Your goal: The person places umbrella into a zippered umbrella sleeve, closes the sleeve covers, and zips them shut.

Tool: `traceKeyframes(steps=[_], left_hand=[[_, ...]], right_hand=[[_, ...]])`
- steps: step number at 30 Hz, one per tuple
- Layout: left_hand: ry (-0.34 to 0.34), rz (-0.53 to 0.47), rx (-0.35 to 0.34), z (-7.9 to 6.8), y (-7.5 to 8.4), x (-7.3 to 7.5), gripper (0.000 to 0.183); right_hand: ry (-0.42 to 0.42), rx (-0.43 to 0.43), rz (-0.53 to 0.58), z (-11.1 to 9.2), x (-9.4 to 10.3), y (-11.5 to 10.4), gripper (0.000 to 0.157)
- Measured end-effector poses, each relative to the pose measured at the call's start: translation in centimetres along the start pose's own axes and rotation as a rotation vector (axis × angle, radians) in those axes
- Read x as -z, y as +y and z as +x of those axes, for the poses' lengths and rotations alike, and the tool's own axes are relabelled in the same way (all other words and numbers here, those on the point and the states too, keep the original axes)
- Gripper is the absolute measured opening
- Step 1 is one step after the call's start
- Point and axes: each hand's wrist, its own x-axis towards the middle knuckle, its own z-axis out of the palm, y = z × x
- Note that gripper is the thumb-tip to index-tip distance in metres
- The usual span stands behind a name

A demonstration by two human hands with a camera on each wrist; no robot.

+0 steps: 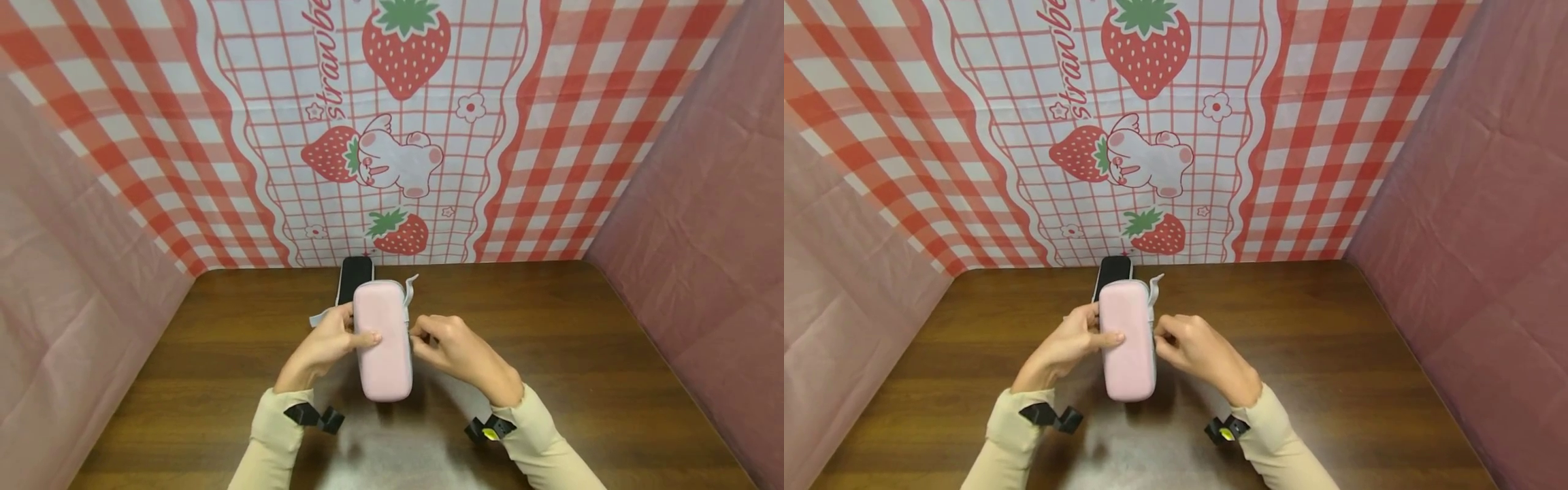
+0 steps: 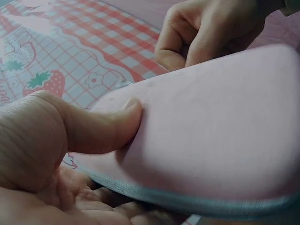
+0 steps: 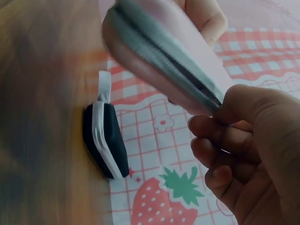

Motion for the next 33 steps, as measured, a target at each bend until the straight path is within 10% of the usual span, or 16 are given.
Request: traceKeyframes(steps=[33], left_hand=[[0.109, -0.118, 0.015, -0.12, 0.58, -0.15, 0.046]], right_hand=[[0.035, 0.052, 0.004, 0.2, -0.23, -0.52, 0.014]])
